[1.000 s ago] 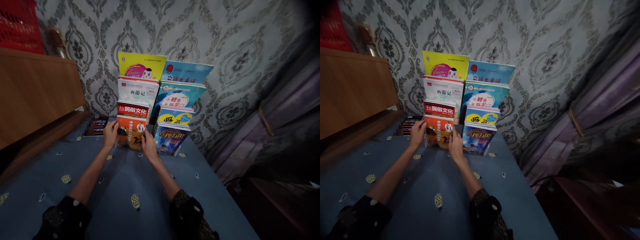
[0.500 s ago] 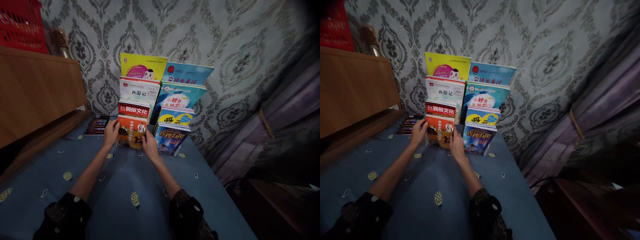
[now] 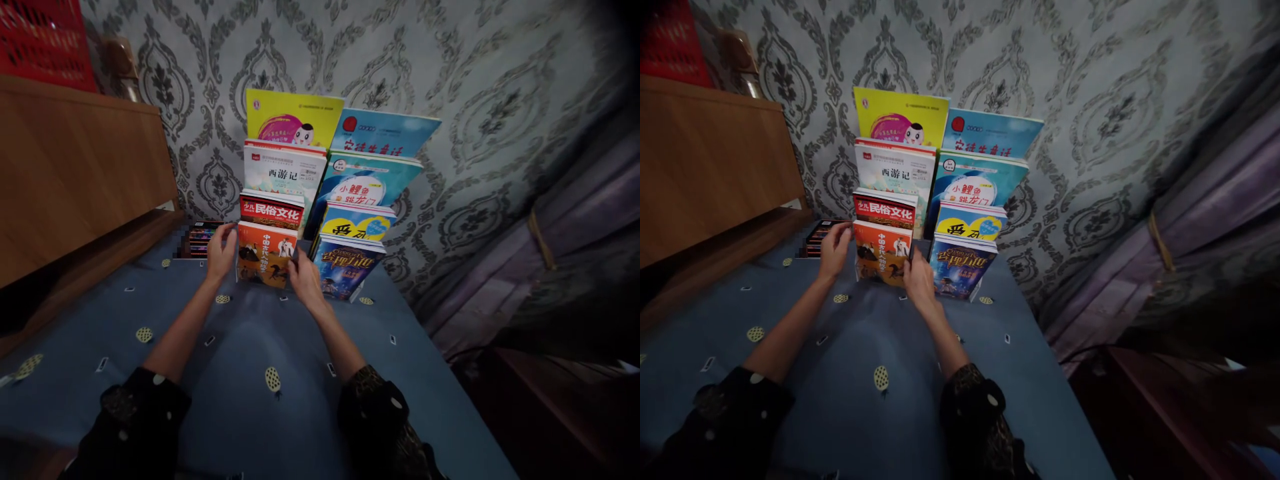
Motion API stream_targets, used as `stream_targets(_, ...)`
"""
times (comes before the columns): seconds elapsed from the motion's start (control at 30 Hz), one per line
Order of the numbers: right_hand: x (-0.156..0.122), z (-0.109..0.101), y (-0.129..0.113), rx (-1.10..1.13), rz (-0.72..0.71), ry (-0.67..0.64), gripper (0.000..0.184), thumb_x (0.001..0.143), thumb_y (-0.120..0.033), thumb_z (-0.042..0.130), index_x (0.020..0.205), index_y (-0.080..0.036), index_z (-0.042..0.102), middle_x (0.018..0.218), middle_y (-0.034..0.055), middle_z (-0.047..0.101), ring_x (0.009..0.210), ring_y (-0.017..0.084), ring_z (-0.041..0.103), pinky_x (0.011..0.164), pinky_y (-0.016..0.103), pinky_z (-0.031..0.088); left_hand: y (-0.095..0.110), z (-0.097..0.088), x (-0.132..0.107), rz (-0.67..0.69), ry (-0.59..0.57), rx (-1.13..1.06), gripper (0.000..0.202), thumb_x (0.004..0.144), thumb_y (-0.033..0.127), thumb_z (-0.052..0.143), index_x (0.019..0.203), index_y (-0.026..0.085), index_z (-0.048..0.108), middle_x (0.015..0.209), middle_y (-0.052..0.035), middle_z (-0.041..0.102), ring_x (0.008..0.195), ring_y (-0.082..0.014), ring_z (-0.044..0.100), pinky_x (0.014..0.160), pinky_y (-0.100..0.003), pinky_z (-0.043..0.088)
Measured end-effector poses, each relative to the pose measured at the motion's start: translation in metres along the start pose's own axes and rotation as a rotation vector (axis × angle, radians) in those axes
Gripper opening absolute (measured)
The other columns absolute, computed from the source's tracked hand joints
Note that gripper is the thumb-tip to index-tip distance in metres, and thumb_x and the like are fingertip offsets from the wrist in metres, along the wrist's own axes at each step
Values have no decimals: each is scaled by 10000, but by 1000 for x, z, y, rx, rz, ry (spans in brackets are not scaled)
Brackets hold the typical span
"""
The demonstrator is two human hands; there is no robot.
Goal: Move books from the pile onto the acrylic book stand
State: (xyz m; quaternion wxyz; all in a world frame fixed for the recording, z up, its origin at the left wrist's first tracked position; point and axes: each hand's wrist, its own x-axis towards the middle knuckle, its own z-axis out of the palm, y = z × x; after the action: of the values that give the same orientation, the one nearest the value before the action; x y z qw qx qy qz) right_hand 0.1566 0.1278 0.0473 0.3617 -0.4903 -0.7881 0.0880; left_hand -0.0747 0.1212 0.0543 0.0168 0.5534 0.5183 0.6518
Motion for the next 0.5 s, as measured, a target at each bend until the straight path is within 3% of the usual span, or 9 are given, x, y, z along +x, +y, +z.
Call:
stream_targets(0.07, 0, -3, -2, -33, 20, -17, 534, 938, -209, 443, 1454, -73, 422, 1133, 186, 733, 985, 294, 703, 842, 376, 535, -14, -5, 3, -52, -41, 110, 364, 984, 369, 382, 1137, 158, 635, 1046, -96, 712, 957, -217, 665, 849, -327, 524)
stream_targets(0.17, 0, -9, -5, -72, 52, -66, 541, 943, -214, 475, 1459, -66, 407, 1082, 186, 748, 971, 299, 713, 819, 362, 531, -41, -15, 2, -177, -175, 452, 356, 980, 302, 357, 1151, 152, 631, 1128, -128, 698, 1061, -243, 647, 927, -361, 502)
stream_targets(0.3, 0, -15, -7, -57, 28, -142, 540, 932, -226, 554, 1443, -111, 422, 1009, 146, 770, 932, 276, 724, 778, 321, 516, -76, -28, -7, -288, -249, 667, 353, 899, 297, 534, 1195, 131, 628, 1325, -235, 604, 1299, -387, 505, 1064, -544, 388)
stream_targets(0.4, 0, -21, -8, -58, 9, -178, 496, 919, -244, 613, 1387, -146, 479, 965, 119, 776, 882, 262, 727, 740, 302, 501, -95, -38, -3, -299, -337, 806, 476, 908, 378, 563, 1303, 114, 568, 1486, -269, 464, 1433, -436, 334, 1119, -632, 273)
stream_targets(0.5, -2, -29, -9, -88, -22, -205, 381, 924, -259, 631, 1290, -180, 567, 944, 93, 773, 861, 244, 720, 716, 285, 478, -110, -45, 12, -257, -488, 977, 500, 986, 390, 443, 1384, 93, 500, 1533, -270, 406, 1470, -404, 288, 1139, -613, 252)
